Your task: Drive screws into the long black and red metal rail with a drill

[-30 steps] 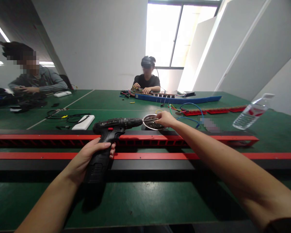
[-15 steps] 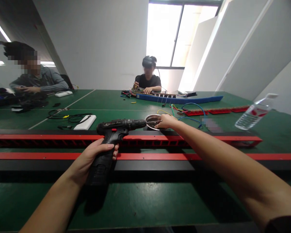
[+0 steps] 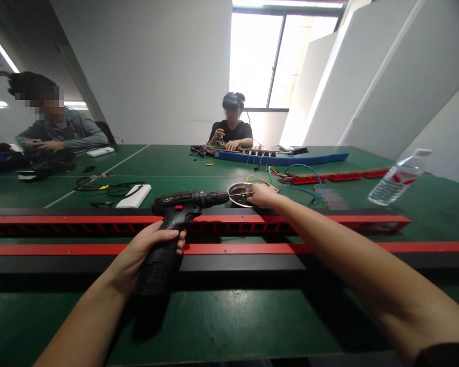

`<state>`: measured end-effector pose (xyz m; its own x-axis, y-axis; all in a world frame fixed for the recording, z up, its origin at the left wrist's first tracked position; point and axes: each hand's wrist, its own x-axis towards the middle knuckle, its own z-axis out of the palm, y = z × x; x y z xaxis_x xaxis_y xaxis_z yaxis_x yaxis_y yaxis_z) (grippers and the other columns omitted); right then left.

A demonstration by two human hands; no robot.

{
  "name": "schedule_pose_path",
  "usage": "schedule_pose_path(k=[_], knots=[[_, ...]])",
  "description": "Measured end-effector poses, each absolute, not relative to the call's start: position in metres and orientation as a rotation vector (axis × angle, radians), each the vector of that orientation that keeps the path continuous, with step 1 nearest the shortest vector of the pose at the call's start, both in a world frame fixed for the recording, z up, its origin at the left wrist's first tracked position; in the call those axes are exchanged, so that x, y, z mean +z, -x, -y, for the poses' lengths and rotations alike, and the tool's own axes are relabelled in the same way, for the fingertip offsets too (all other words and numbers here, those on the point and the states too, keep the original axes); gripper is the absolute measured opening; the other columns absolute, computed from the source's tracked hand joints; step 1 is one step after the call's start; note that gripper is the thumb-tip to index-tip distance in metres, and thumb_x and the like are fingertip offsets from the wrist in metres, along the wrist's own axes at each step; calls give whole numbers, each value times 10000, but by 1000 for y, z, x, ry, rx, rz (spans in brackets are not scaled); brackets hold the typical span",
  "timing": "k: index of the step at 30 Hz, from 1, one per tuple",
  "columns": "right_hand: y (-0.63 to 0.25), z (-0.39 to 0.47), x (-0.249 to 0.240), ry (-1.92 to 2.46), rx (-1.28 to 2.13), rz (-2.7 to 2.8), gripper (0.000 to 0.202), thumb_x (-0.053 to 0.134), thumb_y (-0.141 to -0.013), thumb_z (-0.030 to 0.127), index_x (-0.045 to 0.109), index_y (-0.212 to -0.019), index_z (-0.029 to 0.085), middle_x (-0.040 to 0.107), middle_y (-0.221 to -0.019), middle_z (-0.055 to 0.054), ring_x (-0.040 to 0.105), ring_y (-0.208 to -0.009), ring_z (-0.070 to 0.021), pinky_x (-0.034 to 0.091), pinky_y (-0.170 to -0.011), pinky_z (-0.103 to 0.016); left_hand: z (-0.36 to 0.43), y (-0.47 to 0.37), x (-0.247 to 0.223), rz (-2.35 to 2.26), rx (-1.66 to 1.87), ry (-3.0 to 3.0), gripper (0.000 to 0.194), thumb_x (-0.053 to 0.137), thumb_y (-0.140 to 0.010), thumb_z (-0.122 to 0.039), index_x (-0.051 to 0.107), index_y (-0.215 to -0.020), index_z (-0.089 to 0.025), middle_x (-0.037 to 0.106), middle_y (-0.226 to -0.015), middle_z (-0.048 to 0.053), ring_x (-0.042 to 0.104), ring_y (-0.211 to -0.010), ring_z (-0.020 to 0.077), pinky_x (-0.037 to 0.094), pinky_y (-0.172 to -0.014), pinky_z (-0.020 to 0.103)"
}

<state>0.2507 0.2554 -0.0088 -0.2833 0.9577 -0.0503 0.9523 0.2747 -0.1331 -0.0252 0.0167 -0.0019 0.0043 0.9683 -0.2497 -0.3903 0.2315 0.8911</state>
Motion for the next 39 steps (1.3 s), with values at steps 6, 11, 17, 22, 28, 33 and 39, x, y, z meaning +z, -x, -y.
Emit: schedule_pose_path(k=[6,11,17,22,28,33,39], knots=[[-251,-253,-6,1860,213,2434,292,587,-897,321,755,-1077,165,755,-1075,-188,703,-1010,-331,505,-862,-406,-16,28,-4,-1083,1210,-709,196,787,-759,-152,716,-931,-87,671,-821,95,658,-701,156,581,-636,234],[-257,-253,-4,1777,261,2399,307,552,-931,357,774,-1035,173,764,-996,-150,709,-891,-268,500,-755,-334,-16,27,-2,-1067,1207,-699,188,777,-766,-149,713,-931,-84,665,-830,94,654,-707,154,582,-642,236],[-268,-230,1,1358,769,2133,169,669,-836,238,766,-933,139,757,-856,-90,665,-738,-186,491,-678,-277,-14,24,0,-1033,1230,-693,192,768,-755,-113,694,-932,-102,671,-846,92,653,-715,159,587,-649,246],[-279,-172,8,1113,1048,1908,231,635,-891,366,710,-810,163,712,-808,-53,611,-695,-149,486,-689,-279,-15,26,-2,-1039,1224,-732,198,771,-768,-126,705,-951,-97,658,-845,82,648,-709,152,583,-646,246],[-292,-131,-1,1075,1225,1784,321,635,-885,475,635,-737,190,627,-704,-8,542,-631,-135,425,-627,-280,-14,25,-2,-1069,1228,-759,225,781,-758,-125,700,-968,-105,671,-886,87,660,-738,158,579,-656,245],[-296,-128,-13,1060,1269,1728,325,687,-857,506,690,-822,182,660,-753,-25,544,-639,-143,419,-616,-288,-9,23,1,-1132,1204,-768,282,803,-758,-153,708,-1021,-119,687,-889,89,655,-724,151,568,-658,244],[-298,-127,-20,1041,1301,1596,354,705,-850,527,741,-902,179,709,-858,-58,584,-691,-144,440,-631,-283,-7,22,3,-1129,1187,-753,279,841,-709,-142,723,-962,-132,705,-873,80,655,-679,147,564,-639,247]])
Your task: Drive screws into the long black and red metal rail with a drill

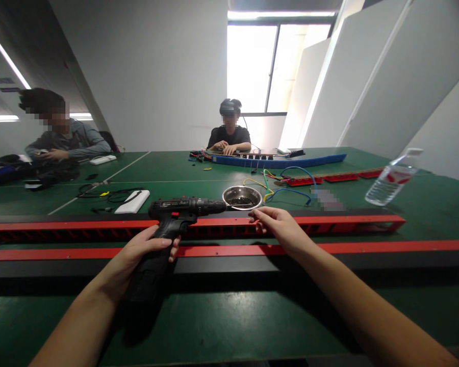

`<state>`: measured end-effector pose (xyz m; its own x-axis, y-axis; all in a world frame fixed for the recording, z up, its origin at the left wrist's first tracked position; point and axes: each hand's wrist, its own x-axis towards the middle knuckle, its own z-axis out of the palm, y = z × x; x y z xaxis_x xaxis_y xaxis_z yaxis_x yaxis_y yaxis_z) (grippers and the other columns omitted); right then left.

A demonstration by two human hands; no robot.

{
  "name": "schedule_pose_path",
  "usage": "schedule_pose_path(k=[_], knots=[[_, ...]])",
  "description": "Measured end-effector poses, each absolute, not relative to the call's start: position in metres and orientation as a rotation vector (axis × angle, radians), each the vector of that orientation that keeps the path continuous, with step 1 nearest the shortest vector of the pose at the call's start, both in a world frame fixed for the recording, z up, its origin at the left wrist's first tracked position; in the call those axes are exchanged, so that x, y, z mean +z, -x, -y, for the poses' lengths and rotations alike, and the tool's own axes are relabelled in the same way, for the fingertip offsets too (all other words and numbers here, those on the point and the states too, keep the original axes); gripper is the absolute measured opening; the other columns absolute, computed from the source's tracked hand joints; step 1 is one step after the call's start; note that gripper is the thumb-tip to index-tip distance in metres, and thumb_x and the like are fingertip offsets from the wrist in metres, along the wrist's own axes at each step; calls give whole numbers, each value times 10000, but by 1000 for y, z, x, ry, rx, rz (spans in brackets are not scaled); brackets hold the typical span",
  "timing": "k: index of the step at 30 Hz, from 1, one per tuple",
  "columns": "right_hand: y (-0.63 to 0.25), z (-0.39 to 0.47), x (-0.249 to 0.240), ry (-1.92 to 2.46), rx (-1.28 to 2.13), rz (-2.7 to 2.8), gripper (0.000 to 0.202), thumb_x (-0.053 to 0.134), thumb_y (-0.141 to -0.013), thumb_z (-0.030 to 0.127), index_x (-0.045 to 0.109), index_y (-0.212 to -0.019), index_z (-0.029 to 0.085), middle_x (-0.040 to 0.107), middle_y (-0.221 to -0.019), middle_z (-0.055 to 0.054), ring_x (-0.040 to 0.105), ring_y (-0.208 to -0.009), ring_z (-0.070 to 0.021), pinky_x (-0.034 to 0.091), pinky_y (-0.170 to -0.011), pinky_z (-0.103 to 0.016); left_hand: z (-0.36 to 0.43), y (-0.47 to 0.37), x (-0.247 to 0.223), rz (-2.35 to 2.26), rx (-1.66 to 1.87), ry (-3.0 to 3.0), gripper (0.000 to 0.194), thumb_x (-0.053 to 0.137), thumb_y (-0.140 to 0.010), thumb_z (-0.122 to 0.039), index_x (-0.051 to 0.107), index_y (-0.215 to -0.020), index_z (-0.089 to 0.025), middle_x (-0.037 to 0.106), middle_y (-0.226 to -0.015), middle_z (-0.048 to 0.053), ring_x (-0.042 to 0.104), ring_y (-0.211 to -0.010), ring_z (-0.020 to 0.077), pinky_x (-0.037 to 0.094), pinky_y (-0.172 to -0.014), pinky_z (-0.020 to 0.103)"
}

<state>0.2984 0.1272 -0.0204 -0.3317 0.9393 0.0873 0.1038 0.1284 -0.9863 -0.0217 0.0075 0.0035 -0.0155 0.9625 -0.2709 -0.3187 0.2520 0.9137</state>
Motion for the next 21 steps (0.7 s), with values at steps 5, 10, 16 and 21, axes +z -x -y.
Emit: schedule_pose_path(k=[5,10,16,21], knots=[[-297,-130,-25,992,1420,1418,404,723,-826,555,740,-918,162,694,-832,-66,596,-680,-139,456,-617,-275,-10,24,1,-1099,1182,-733,305,858,-666,-136,719,-935,-107,691,-848,92,652,-690,161,563,-633,247],[-295,-128,-24,977,1377,1394,415,711,-822,579,706,-860,165,663,-773,-45,568,-628,-130,426,-580,-272,-9,24,0,-1127,1169,-784,302,850,-697,-153,718,-966,-114,677,-882,80,643,-722,152,560,-650,239],[-295,-124,-22,1031,1244,1510,418,639,-870,588,677,-797,178,642,-723,-33,556,-612,-139,421,-582,-283,-8,23,1,-1111,1165,-792,268,837,-720,-158,723,-960,-126,681,-891,72,640,-723,146,553,-658,239],[-296,-128,-25,1062,1212,1472,405,645,-856,573,686,-810,172,653,-748,-45,569,-608,-143,421,-571,-284,-9,24,0,-1101,1174,-785,275,842,-702,-149,719,-946,-117,685,-863,75,640,-703,150,551,-645,242]])
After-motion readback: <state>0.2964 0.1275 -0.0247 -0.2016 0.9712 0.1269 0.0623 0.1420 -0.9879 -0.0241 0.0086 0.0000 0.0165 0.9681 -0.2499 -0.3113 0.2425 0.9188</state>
